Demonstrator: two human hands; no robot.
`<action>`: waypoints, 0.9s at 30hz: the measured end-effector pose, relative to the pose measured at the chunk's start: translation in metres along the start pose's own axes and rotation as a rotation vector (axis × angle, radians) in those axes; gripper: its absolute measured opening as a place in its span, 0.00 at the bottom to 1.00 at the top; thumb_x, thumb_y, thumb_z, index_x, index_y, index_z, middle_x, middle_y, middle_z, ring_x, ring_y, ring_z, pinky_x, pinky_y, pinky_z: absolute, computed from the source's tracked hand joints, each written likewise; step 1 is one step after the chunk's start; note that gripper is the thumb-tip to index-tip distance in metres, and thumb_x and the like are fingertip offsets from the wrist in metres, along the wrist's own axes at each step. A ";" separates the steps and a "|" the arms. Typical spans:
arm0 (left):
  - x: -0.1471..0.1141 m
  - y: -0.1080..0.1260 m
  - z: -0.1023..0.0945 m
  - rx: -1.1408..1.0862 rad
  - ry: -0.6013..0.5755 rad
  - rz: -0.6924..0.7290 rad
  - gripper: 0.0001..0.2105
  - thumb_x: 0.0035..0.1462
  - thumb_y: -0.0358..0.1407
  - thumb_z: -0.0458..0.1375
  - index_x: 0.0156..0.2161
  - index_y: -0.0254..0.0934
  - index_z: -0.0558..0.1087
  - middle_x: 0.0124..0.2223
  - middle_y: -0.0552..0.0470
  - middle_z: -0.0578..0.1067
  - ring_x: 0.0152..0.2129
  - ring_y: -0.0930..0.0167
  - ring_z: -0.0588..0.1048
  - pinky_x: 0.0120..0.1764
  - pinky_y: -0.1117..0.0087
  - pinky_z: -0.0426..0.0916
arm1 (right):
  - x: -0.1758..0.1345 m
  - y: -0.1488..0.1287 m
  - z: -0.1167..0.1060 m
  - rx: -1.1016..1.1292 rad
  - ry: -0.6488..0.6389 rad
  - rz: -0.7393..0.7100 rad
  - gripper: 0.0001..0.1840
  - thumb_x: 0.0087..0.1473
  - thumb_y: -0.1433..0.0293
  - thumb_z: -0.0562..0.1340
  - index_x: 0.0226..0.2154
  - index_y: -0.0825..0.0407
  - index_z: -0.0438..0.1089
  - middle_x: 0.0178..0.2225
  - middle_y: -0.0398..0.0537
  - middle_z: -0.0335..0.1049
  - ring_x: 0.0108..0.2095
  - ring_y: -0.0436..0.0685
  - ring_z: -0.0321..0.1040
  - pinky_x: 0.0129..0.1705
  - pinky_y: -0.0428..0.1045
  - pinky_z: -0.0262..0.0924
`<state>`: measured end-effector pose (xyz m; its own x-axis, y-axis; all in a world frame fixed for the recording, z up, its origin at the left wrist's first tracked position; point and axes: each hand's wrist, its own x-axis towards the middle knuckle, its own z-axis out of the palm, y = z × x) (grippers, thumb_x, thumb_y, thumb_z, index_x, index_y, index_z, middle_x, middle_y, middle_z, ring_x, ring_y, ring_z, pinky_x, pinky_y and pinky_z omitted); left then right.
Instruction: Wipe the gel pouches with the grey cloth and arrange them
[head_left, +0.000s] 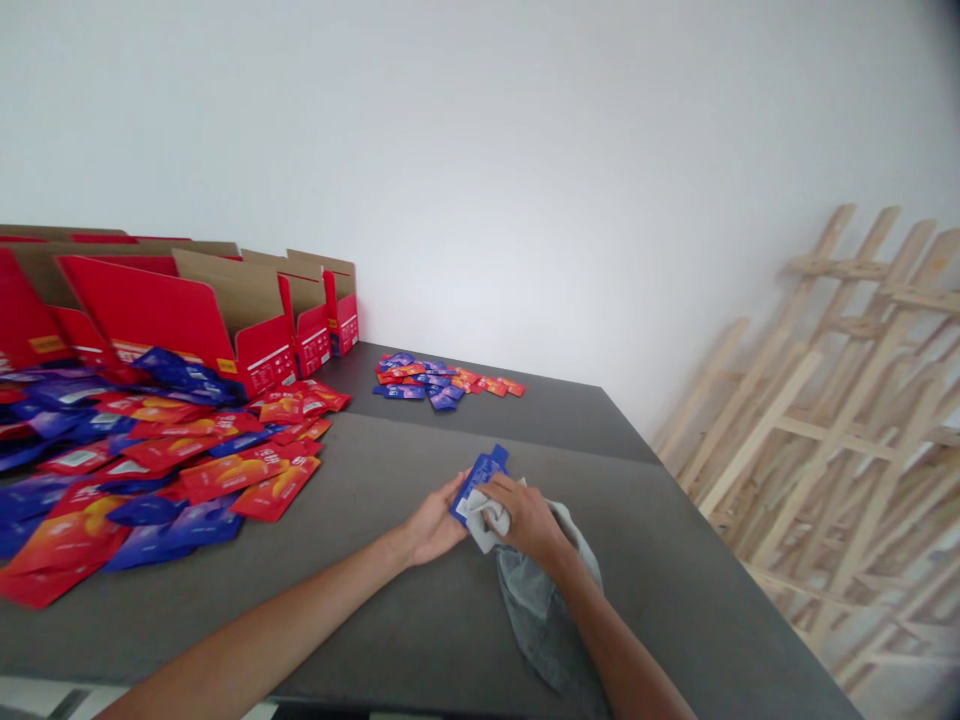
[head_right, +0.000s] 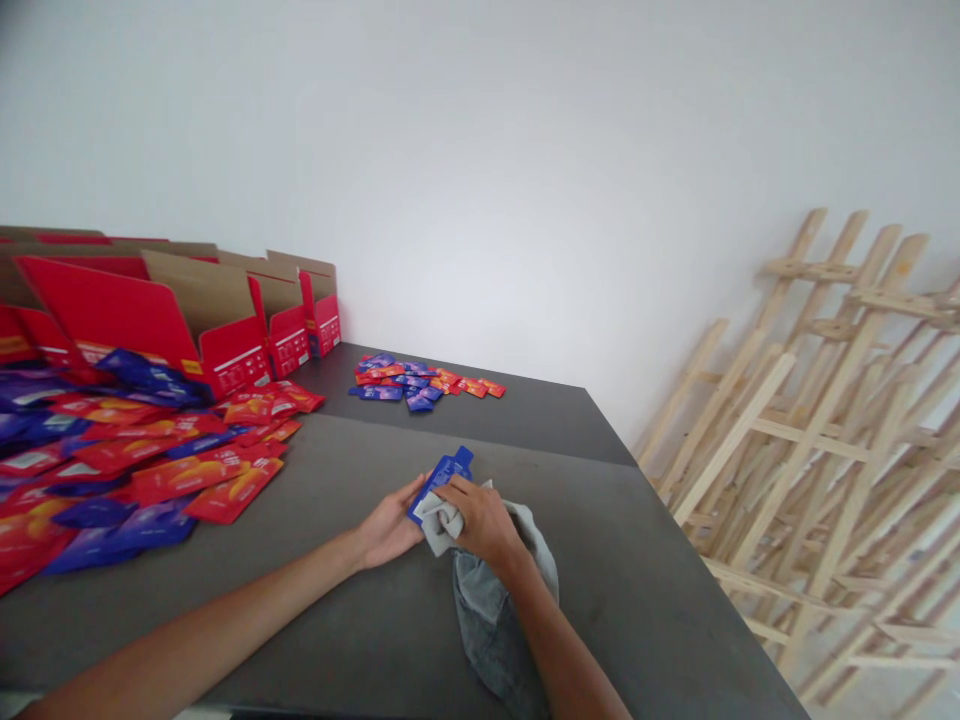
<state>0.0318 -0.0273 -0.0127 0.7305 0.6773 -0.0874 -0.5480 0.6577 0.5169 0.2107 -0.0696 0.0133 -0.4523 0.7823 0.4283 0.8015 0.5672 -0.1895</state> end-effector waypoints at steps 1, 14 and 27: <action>0.002 0.001 -0.001 -0.005 0.008 0.012 0.13 0.67 0.39 0.55 0.45 0.31 0.76 0.40 0.44 0.79 0.35 0.67 0.76 0.46 0.64 0.68 | 0.000 0.000 -0.001 0.003 -0.002 -0.009 0.16 0.58 0.72 0.61 0.50 0.48 0.72 0.44 0.49 0.74 0.41 0.55 0.73 0.37 0.45 0.66; 0.003 -0.002 -0.004 0.156 0.053 0.116 0.27 0.52 0.24 0.68 0.57 0.32 0.70 0.45 0.44 0.79 0.32 0.73 0.79 0.39 0.73 0.74 | -0.006 0.006 -0.004 0.097 0.391 0.166 0.12 0.62 0.71 0.56 0.46 0.50 0.71 0.40 0.50 0.72 0.41 0.57 0.72 0.42 0.48 0.68; 0.006 -0.002 -0.008 0.137 0.104 0.145 0.21 0.64 0.42 0.58 0.57 0.33 0.71 0.51 0.37 0.78 0.40 0.64 0.79 0.44 0.65 0.72 | 0.003 -0.011 0.003 0.061 -0.132 -0.098 0.18 0.57 0.74 0.63 0.50 0.46 0.73 0.45 0.46 0.75 0.41 0.55 0.73 0.40 0.45 0.66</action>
<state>0.0340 -0.0214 -0.0210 0.5984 0.7964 -0.0877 -0.5784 0.5052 0.6405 0.1993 -0.0721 0.0141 -0.5776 0.7473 0.3285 0.7277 0.6537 -0.2078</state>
